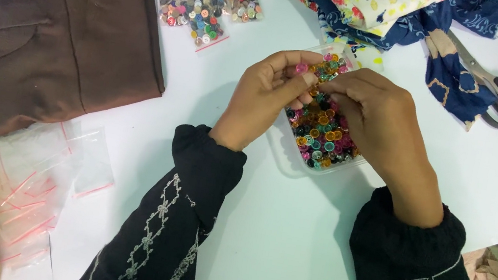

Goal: The person sorts small metal and colorful plastic buttons on a white table, placing them into small clear plastic bags. They handle the buttons by hand, arranging them in groups and sealing each bag after filling it.

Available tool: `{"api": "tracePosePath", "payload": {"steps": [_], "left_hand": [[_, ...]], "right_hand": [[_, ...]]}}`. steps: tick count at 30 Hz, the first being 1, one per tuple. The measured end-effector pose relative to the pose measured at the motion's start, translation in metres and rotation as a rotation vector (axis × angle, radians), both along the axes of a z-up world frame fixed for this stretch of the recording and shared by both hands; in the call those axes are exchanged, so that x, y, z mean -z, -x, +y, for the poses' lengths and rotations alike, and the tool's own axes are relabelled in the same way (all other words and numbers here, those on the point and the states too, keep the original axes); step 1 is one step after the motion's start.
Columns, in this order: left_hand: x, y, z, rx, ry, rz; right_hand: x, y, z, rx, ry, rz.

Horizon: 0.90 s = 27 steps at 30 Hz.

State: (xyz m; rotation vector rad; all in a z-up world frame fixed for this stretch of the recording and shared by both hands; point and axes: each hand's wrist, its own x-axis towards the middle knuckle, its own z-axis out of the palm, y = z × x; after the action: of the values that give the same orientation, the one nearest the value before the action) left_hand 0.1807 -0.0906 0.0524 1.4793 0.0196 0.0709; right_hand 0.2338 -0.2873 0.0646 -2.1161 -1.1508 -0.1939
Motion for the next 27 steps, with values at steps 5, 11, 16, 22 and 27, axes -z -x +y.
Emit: {"api": "tracePosePath", "payload": {"steps": [5, 11, 16, 22, 27], "left_hand": [[0.007, 0.000, -0.005, -0.012, -0.121, 0.003], [0.030, -0.005, -0.015, -0.142, -0.983, -0.197], [0.043, -0.011, -0.016, -0.133, -1.200, -0.204], [0.036, -0.010, -0.013, -0.127, -1.091, -0.219], [0.002, 0.000, -0.009, -0.180, -0.645, -0.064]], "right_hand": [[-0.005, 0.002, -0.002, 0.008, -0.001, 0.034], [-0.014, 0.005, -0.006, 0.028, -0.059, 0.185], [-0.017, 0.006, -0.005, -0.004, -0.115, 0.232], [-0.019, 0.007, -0.007, 0.003, -0.050, 0.224], [-0.009, 0.006, -0.002, -0.108, 0.181, 0.206]]}}
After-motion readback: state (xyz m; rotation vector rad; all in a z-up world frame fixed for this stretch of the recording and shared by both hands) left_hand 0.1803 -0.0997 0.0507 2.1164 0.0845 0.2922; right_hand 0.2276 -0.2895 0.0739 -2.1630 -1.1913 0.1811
